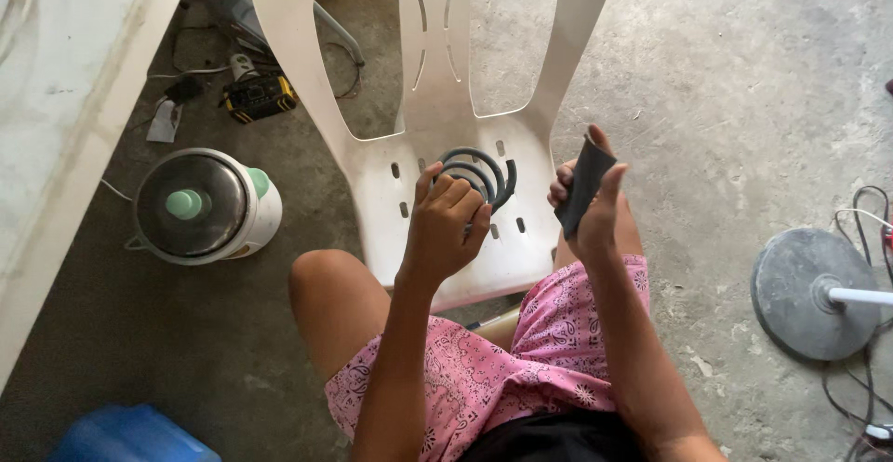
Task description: The person picks up a metal coil spring and a piece of sandpaper from a cluttered table, sits on a plastic chair, and repeatedly rubs the sandpaper along the spring's coils while holding the spring on their lap, turning the spring to sand different sections.
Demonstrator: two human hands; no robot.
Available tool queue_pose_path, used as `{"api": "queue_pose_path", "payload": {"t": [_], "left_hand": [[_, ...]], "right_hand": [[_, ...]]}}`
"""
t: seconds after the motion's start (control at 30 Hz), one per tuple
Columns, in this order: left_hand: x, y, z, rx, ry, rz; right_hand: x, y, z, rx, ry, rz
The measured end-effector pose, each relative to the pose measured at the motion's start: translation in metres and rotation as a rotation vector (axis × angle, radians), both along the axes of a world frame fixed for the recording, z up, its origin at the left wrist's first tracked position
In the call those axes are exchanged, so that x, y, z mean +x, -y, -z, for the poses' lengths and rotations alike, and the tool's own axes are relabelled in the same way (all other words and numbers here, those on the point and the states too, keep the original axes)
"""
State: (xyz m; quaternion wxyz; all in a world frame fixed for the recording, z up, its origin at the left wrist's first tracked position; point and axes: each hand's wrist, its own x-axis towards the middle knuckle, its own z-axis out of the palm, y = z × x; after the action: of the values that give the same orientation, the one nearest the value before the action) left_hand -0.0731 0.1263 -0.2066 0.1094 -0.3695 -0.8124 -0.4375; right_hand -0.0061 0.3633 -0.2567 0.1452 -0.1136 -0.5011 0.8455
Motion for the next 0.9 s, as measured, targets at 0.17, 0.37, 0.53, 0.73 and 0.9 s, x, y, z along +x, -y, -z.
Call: {"api": "queue_pose_path", "payload": {"t": [0.17,0.37,0.53,0.73,0.9], "left_hand": [[0.0,0.001,0.001,-0.003,-0.018,-0.009],[0.003,0.006,-0.005,0.0,-0.032,-0.015],[0.007,0.011,-0.01,-0.036,0.014,-0.003],[0.008,0.008,-0.008,-0.054,-0.038,-0.067],[0.005,0.006,-0.004,-0.075,-0.046,-0.062]], "right_hand": [[0.005,0.004,-0.025,0.405,0.081,0.011],[0.005,0.014,-0.073,1.36,0.273,-0.157],[-0.003,0.044,-0.082,1.52,-0.255,-0.088],[0.0,0.053,-0.078,1.532,-0.315,0.002],[0.002,0.052,-0.072,1.551,-0.286,-0.005]]}}
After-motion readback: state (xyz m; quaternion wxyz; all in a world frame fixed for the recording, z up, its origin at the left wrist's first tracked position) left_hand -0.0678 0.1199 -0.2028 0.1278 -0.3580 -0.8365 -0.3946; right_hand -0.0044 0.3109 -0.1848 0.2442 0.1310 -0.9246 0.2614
